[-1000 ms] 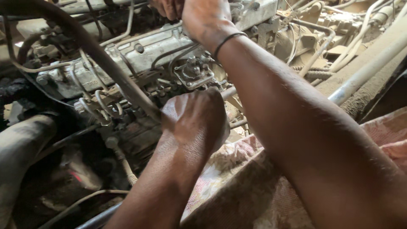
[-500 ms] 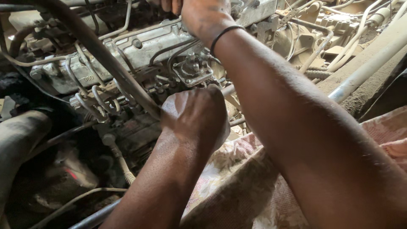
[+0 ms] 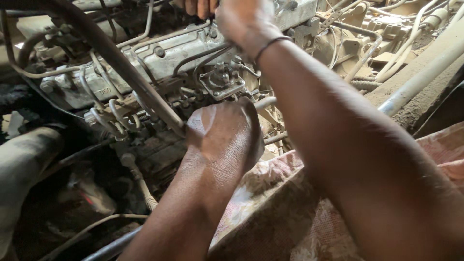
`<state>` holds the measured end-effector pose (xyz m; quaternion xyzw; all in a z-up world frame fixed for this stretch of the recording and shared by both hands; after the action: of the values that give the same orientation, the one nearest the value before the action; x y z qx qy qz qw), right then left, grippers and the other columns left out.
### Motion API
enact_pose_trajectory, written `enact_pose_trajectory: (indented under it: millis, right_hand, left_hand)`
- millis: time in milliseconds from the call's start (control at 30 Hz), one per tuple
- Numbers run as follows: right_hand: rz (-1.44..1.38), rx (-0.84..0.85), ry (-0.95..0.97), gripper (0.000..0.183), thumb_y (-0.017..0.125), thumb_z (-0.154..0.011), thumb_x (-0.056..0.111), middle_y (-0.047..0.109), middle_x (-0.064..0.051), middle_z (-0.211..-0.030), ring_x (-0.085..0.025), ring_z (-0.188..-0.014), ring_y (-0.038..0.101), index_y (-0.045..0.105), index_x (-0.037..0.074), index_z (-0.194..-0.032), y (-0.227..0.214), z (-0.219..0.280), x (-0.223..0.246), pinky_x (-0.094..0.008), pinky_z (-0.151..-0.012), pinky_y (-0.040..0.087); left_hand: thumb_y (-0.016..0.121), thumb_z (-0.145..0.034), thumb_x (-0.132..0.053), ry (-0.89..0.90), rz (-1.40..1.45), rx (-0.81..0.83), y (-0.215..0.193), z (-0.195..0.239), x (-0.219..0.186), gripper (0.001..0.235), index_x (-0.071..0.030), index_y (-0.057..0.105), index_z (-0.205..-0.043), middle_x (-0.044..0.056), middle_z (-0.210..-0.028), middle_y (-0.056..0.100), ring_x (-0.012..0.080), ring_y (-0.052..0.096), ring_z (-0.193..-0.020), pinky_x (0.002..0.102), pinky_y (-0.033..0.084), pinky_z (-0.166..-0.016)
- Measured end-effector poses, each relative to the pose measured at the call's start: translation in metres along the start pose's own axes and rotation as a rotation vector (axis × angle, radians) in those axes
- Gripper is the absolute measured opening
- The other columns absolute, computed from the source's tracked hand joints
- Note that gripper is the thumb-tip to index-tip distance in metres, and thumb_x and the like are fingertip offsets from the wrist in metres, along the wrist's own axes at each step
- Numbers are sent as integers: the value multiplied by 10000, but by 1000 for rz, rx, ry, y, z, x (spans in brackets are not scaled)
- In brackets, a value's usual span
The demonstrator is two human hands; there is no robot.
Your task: The person uses a wrench to tighten bolts on a vehicle engine. The hands manipulate the tool around the engine block, adjusting fasteners in a confined space.
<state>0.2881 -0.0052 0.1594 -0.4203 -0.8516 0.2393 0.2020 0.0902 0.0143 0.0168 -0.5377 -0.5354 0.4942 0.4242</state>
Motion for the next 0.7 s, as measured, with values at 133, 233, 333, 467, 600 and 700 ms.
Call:
enact_pose_trajectory:
  millis: [133, 233, 333, 467, 600, 700]
  right_hand:
    - [-122, 45, 204, 213, 626, -909, 324, 754, -86, -923, -245, -865, 727, 767, 184, -983, -4, 8, -45, -438, -724, 556]
    - [-176, -41, 332, 213, 652, -910, 337, 757, -78, -941, -233, -888, 722, 776, 188, -996, -17, 15, -84, -432, -764, 550]
    - [-258, -67, 386, 215, 677, -911, 350, 761, -70, -959, -220, -912, 717, 784, 192, -1009, -9, 15, -105, -425, -803, 543]
    - [-413, -4, 291, 193, 683, -919, 305, 774, -41, -979, -185, -941, 714, 786, 172, -1014, 23, 7, -114, -412, -855, 535]
    - [-689, 137, 315, 184, 685, -973, 305, 743, -14, -999, -154, -916, 674, 722, 158, -1078, 56, -4, -122, -382, -835, 533]
    - [-778, 180, 399, 118, 694, -986, 228, 738, -27, -1006, -157, -923, 657, 733, 133, -1044, 67, 3, -136, -384, -832, 524]
  left_hand:
    - [513, -999, -224, -10, -112, 68, -48, 31, -18, 250, -117, 684, -1147, 156, -980, 734, 294, 744, -830, 436, 593, -681]
    - [547, -960, -195, 71, -119, 10, -58, 32, -33, 228, -112, 720, -1082, 142, -927, 745, 271, 740, -803, 433, 563, -665]
    - [592, -929, -225, 100, -99, -34, -52, 27, -31, 217, -120, 743, -1044, 134, -927, 746, 268, 724, -830, 446, 542, -695]
    - [476, -1056, -234, -60, -59, 190, -16, 18, -10, 243, -133, 663, -1174, 116, -956, 730, 243, 769, -791, 400, 620, -672]
    - [596, -815, -196, 260, -134, -333, -58, 27, -37, 242, -141, 773, -972, 118, -920, 743, 294, 724, -840, 494, 565, -688]
    - [558, -954, -247, 80, -145, -1, -43, 26, -21, 234, -163, 762, -1032, 112, -1006, 749, 286, 730, -938, 420, 586, -758]
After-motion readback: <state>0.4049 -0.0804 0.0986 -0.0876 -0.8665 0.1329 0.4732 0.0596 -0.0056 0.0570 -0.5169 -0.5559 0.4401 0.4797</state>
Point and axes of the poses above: each hand's wrist, its own z-axis away from the middle knuckle, its own y-axis out of the palm, x = y × z, the point moved 9 cm from there along -z, towards the middle knuckle
